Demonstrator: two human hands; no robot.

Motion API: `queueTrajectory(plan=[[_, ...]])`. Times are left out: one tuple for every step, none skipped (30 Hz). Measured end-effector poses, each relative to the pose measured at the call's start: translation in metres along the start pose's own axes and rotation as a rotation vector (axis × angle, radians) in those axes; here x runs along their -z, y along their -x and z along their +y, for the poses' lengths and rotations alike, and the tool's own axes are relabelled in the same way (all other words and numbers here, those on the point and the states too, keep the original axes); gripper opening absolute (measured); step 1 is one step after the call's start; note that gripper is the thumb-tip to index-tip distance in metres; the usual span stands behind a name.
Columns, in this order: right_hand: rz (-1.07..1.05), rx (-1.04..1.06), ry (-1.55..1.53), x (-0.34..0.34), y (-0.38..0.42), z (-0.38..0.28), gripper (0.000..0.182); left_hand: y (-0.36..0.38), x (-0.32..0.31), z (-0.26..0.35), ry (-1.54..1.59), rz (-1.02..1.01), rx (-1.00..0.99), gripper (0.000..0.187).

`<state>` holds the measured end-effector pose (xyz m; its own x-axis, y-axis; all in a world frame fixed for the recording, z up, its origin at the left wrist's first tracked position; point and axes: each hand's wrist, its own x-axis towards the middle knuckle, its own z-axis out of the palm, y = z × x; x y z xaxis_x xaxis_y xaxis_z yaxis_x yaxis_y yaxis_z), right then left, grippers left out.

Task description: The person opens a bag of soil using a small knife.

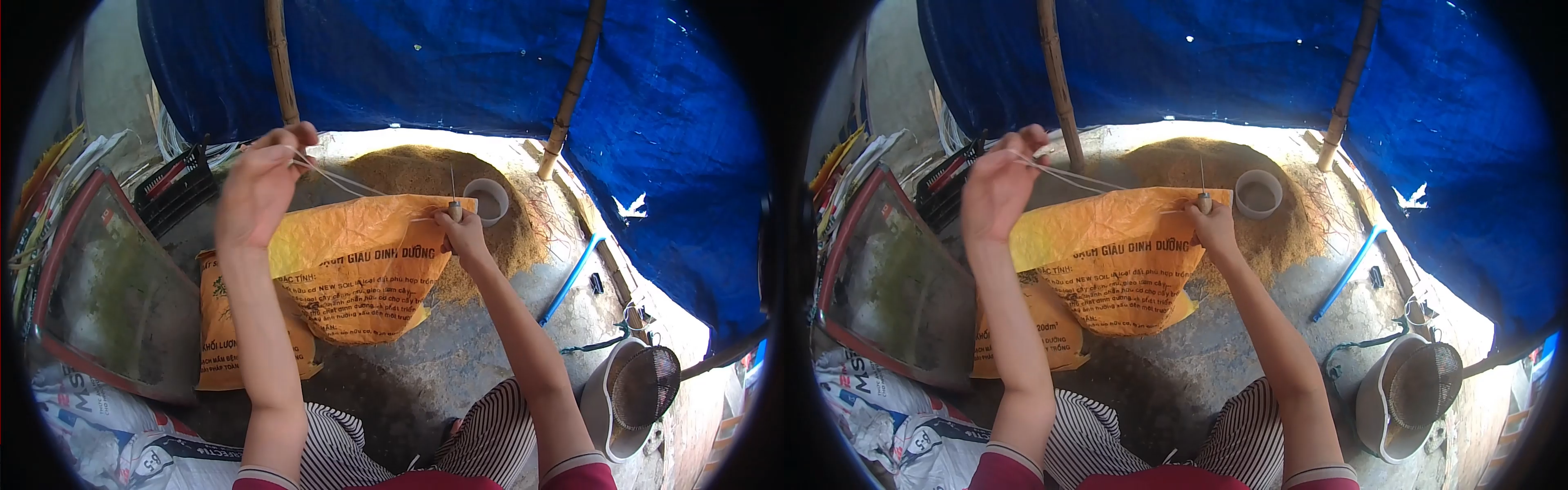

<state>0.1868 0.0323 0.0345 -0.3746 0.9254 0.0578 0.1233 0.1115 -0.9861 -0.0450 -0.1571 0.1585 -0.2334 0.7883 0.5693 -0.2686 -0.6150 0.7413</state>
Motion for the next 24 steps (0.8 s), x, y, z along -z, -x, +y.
queueTrajectory(plan=[[0.005, 0.008, 0.006, 0.000, -0.002, 0.003, 0.022, 0.006, -0.004, 0.015, 0.026, -0.051, -0.041, 0.010], [0.010, 0.015, 0.012, -0.001, -0.003, 0.005, 0.022, 0.014, -0.007, 0.030, 0.054, -0.054, -0.074, 0.010], [0.008, 0.015, 0.006, -0.002, -0.003, 0.005, 0.022, 0.022, -0.008, 0.043, 0.083, -0.056, -0.107, 0.010], [0.014, 0.050, 0.052, -0.002, -0.004, 0.005, 0.022, 0.029, -0.007, 0.054, 0.077, -0.057, -0.105, 0.010], [0.021, 0.085, 0.097, -0.003, -0.003, 0.005, 0.023, 0.036, -0.005, 0.064, 0.179, -0.164, -0.157, 0.011], [0.021, 0.083, 0.092, -0.006, -0.003, 0.008, 0.023, 0.042, -0.001, 0.071, 0.282, -0.272, -0.207, 0.012], [0.173, 0.244, 0.236, -0.010, -0.003, 0.011, 0.024, 0.046, 0.002, 0.075, 0.278, -0.274, -0.204, 0.012], [0.327, 0.404, 0.382, -0.014, 0.001, 0.007, 0.025, 0.049, 0.006, 0.079, 0.282, -0.258, -0.235, 0.013], [0.329, 0.402, 0.380, -0.015, 0.003, 0.002, 0.025, 0.052, 0.009, 0.082, 0.287, -0.242, -0.267, 0.015], [0.244, 0.370, 0.372, -0.014, 0.005, -0.004, 0.025, 0.055, 0.012, 0.085, 0.287, -0.243, -0.266, 0.015], [0.161, 0.337, 0.363, -0.014, 0.008, -0.011, 0.026, 0.058, 0.015, 0.088, 0.370, -0.216, -0.304, 0.018], [0.164, 0.334, 0.361, -0.013, 0.005, -0.007, 0.026, 0.061, 0.016, 0.090, 0.451, -0.189, -0.342, 0.022], [0.151, 0.368, 0.344, -0.013, 0.002, -0.001, 0.025, 0.066, 0.018, 0.095, 0.370, -0.049, -0.362, 0.027], [0.138, 0.402, 0.327, -0.014, 0.002, 0.000, 0.025, 0.066, 0.023, 0.096, 0.369, -0.052, -0.359, 0.027], [0.141, 0.401, 0.324, -0.013, 0.002, 0.001, 0.025, 0.065, 0.028, 0.094, 0.038, -0.135, -0.365, 0.029], [0.153, 0.361, 0.304, -0.011, 0.001, 0.001, 0.025, 0.065, 0.032, 0.093, -0.295, -0.213, -0.365, 0.032], [0.164, 0.323, 0.285, -0.010, 0.000, 0.000, 0.025, 0.061, 0.017, 0.091, -0.489, -0.439, -0.355, 0.030], [0.166, 0.324, 0.285, -0.009, 0.000, -0.001, 0.025, 0.054, 0.011, 0.088, -0.489, -0.440, -0.357, 0.030], [0.206, 0.336, 0.286, -0.009, 0.001, -0.002, 0.025, 0.046, 0.009, 0.084, -0.452, -0.681, -0.241, 0.028], [0.245, 0.346, 0.285, -0.009, 0.003, -0.003, 0.025, 0.040, 0.007, 0.079, -0.410, -0.918, -0.119, 0.026], [0.246, 0.345, 0.284, -0.009, 0.008, -0.012, 0.025, 0.038, 0.011, 0.064, -0.338, -0.720, -0.129, 0.024], [0.135, 0.265, 0.286, -0.006, 0.014, -0.021, 0.024, 0.035, 0.016, 0.043, -0.266, -0.524, -0.137, 0.022], [0.027, 0.186, 0.287, -0.003, 0.017, -0.027, 0.023, 0.024, 0.013, 0.030, -0.391, -0.248, -0.073, 0.021], [0.033, 0.184, 0.289, 0.000, 0.016, -0.024, 0.023, 0.011, 0.008, 0.014, -0.508, 0.032, -0.009, 0.020]])
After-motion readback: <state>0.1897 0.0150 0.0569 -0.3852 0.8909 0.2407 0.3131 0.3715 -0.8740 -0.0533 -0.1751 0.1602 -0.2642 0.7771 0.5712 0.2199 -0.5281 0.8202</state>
